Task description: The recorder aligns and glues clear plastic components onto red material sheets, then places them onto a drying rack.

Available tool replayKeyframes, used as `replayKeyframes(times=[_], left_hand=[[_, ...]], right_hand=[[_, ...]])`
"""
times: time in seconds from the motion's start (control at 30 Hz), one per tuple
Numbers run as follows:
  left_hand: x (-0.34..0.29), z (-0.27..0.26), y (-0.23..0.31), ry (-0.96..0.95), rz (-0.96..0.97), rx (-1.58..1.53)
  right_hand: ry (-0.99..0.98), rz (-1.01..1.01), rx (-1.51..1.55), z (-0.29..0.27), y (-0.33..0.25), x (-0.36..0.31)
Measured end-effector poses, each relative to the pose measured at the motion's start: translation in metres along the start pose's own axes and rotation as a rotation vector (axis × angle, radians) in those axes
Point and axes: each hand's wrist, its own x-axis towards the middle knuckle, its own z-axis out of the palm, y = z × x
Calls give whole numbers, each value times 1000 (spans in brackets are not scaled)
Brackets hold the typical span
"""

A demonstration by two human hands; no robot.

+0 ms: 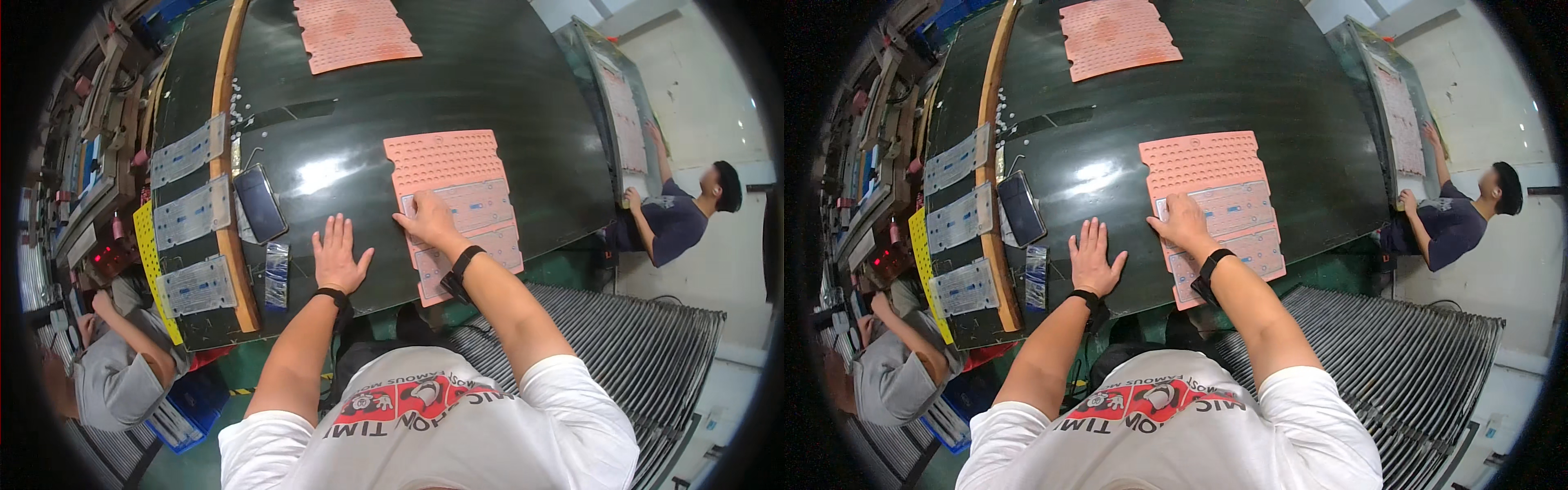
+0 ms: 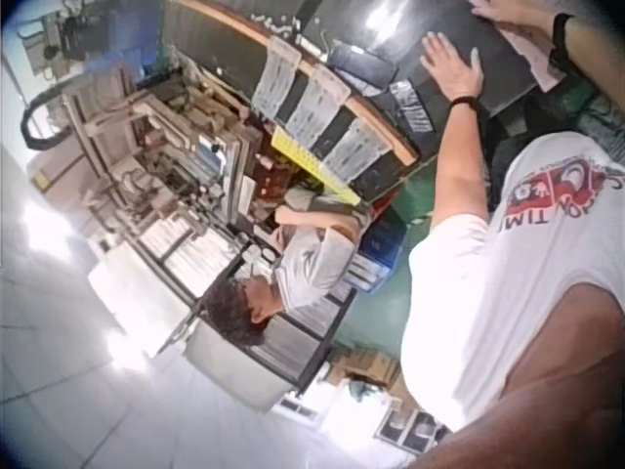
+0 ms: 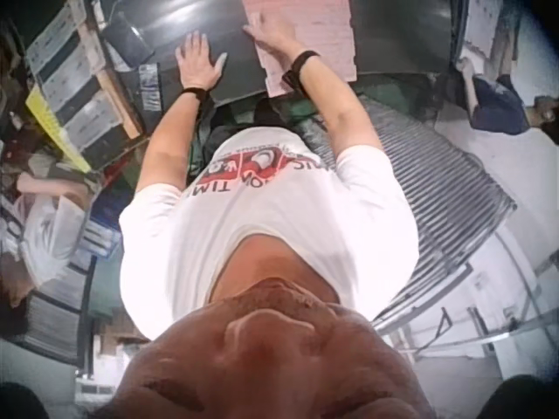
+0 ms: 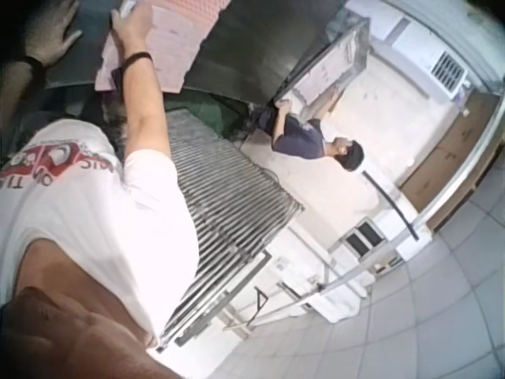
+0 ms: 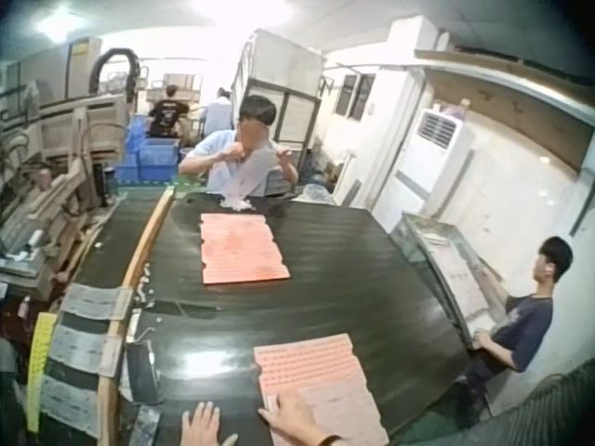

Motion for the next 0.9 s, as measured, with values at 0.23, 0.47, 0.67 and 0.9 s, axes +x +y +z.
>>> replayKeyframes(times=[0.23,0.47,0.67,0.9], left_hand=[[3,4,2,2,7,44],[0,-2,2,0,29,-21],[6,-6,4,-30,24,19],[9,0,-5,-49,69,147]], right_hand=[[-113,-74,-139,-4,4,13],[-25,76,44,-131,71,12],[130,344,62,-297,153,-29],[438,308,-414,-391,175,-75]])
